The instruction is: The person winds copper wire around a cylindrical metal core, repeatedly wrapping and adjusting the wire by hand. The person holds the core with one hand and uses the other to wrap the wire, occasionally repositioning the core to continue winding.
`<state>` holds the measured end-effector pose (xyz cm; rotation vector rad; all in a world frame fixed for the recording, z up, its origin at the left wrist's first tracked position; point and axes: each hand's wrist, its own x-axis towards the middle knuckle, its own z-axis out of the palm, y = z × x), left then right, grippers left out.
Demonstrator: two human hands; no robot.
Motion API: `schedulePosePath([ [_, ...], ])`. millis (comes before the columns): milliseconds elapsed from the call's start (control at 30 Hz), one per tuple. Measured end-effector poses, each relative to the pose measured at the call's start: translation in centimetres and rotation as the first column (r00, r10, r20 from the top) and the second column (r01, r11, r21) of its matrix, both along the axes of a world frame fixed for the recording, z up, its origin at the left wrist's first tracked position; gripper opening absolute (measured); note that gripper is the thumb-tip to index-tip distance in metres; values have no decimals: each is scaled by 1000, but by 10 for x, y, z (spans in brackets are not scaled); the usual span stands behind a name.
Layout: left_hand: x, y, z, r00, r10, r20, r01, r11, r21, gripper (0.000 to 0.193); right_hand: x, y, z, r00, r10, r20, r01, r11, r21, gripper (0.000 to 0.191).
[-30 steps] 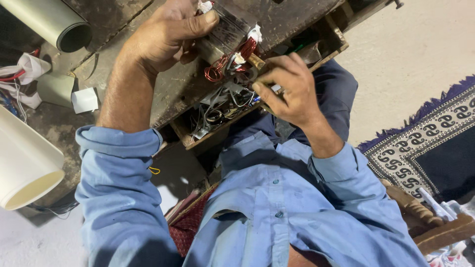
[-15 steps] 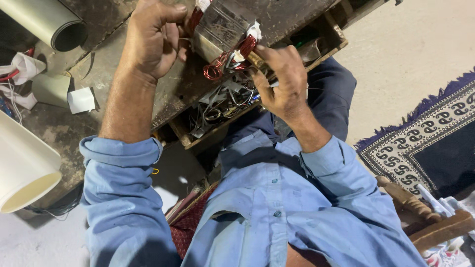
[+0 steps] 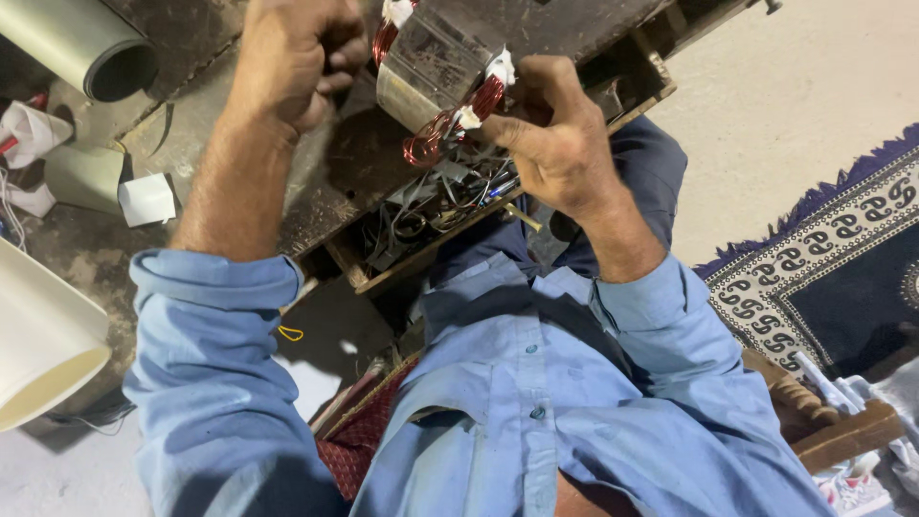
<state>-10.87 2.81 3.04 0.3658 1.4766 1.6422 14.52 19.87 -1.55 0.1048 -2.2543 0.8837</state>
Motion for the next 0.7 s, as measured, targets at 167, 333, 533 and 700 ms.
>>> schedulePosePath([
  [167, 4, -11, 15, 959, -73, -274, 69, 997, -26, 24, 2, 3, 11, 996, 21, 88, -23, 1000, 14, 52],
  [333, 10, -11, 20, 899, -56, -434, 47, 998, -31, 17, -1, 3, 12, 994, 32, 108, -38, 998, 49, 58],
  [533, 17, -21, 7, 428, -207, -880, 88, 978, -188, 25, -5, 3, 2, 996, 16, 92, -18, 1000, 19, 36],
  [700, 19, -23, 5, 238, -268, -933, 46, 963, -265, 39, 5, -7, 4, 996, -71, 61, 76, 993, -90, 37],
])
